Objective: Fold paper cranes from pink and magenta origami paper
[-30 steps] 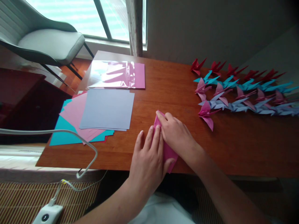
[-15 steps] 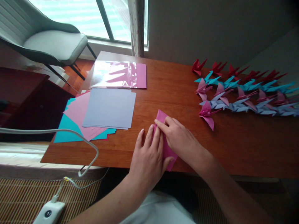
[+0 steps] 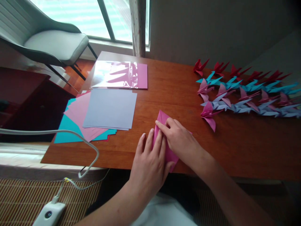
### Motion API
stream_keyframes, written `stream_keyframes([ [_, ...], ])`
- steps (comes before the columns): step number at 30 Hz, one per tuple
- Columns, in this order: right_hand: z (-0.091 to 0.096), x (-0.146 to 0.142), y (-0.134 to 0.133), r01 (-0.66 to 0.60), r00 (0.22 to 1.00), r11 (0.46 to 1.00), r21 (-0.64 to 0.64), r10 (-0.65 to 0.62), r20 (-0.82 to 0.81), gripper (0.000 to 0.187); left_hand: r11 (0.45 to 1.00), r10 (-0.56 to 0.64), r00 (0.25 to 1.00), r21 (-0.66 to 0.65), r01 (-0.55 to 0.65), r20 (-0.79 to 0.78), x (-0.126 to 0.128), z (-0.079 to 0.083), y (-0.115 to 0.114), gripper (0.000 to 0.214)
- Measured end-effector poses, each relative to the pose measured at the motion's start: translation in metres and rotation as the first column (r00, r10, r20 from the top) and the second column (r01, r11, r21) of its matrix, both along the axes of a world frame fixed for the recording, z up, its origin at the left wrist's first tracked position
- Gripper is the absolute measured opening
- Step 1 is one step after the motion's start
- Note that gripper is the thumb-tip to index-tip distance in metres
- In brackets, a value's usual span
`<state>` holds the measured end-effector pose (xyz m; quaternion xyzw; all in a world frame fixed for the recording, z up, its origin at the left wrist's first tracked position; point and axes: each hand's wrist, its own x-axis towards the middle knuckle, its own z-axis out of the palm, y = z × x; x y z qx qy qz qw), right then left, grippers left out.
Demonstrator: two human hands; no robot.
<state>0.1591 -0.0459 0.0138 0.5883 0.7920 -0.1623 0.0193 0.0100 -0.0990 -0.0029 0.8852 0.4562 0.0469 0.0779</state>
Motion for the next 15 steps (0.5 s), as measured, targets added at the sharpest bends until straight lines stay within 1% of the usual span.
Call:
stream_keyframes([
  [3, -0.002, 0.002, -0.004, -0.013, 1.000, 1.000, 0.027, 0.014, -0.012, 0.048, 1.000, -0.002, 1.000, 0.008, 0.002, 0.004, -0.001, -0.002, 0.000, 0.072],
  [6, -0.004, 0.005, -0.009, -0.063, 0.997, 0.996, 0.063, 0.066, -0.048, 0.045, 1.000, -0.001, 1.000, 0.002, 0.001, -0.002, -0.001, -0.002, 0.000, 0.069],
  [10, -0.005, 0.009, -0.012, -0.101, 0.991, 0.993, 0.055, 0.105, -0.080, 0.043, 1.000, -0.005, 1.000, -0.003, 0.005, -0.004, -0.001, -0.001, 0.000, 0.070],
  [12, -0.004, 0.009, -0.012, -0.100, 0.993, 0.994, 0.049, 0.103, -0.065, 0.043, 1.000, -0.006, 1.000, -0.004, 0.006, -0.003, -0.002, 0.000, 0.000, 0.071],
  [15, -0.001, 0.006, -0.014, -0.092, 0.996, 0.994, 0.052, 0.092, 0.003, 0.044, 1.000, -0.008, 1.000, -0.004, 0.008, 0.003, -0.002, 0.000, 0.001, 0.071],
])
